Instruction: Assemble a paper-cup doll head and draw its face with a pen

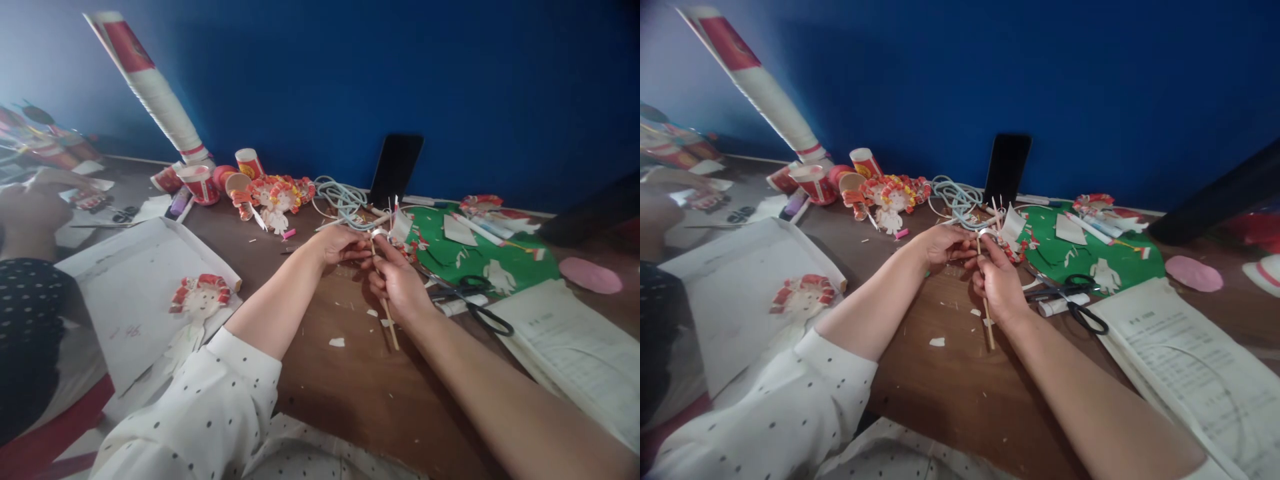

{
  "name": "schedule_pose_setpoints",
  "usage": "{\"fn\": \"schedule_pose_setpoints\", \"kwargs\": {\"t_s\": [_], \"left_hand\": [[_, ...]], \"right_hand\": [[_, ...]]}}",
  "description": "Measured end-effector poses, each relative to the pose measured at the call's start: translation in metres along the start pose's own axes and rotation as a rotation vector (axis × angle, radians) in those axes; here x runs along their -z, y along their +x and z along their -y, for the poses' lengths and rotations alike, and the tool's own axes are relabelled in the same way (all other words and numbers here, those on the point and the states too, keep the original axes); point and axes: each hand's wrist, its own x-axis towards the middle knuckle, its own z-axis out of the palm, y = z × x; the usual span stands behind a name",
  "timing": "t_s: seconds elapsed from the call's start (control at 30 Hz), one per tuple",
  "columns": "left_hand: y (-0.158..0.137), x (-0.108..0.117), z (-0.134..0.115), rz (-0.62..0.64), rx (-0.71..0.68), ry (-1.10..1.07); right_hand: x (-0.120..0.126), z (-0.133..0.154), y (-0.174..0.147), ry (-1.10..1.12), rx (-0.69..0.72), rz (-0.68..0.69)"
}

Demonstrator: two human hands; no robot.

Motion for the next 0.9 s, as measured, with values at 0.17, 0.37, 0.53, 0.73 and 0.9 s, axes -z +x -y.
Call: {"fn": "schedule_pose_setpoints", "kwargs": {"t_s": [0.17, 0.37, 0.53, 0.73, 0.9], "left_hand": [[-0.0013, -0.0013, -0.0009, 0.031, -0.082, 0.112], [-0.0001, -0.0038, -0.0007, -0.019, -0.087, 0.130], [0.0009, -0.0042, 0.0022, -0.027, -0.105, 0.150], [0.0069, -0.0030, 0.0072, -0.053, -0.155, 0.214], [0.0064, -0.0034, 0.0071, -0.063, -0.169, 0.235]], "right_hand": [[-0.0003, -0.0001, -0.0006, -0.026, 0.016, 0.001], [0.0000, -0.0019, -0.0002, -0.040, 0.039, 0.019], [0.0001, -0.0026, 0.0004, -0.041, 0.046, 0.027], [-0.0027, -0.0034, -0.0022, -0.073, 0.067, 0.018], [-0.0023, -0.0041, -0.0028, -0.105, 0.067, 0.031]]}}
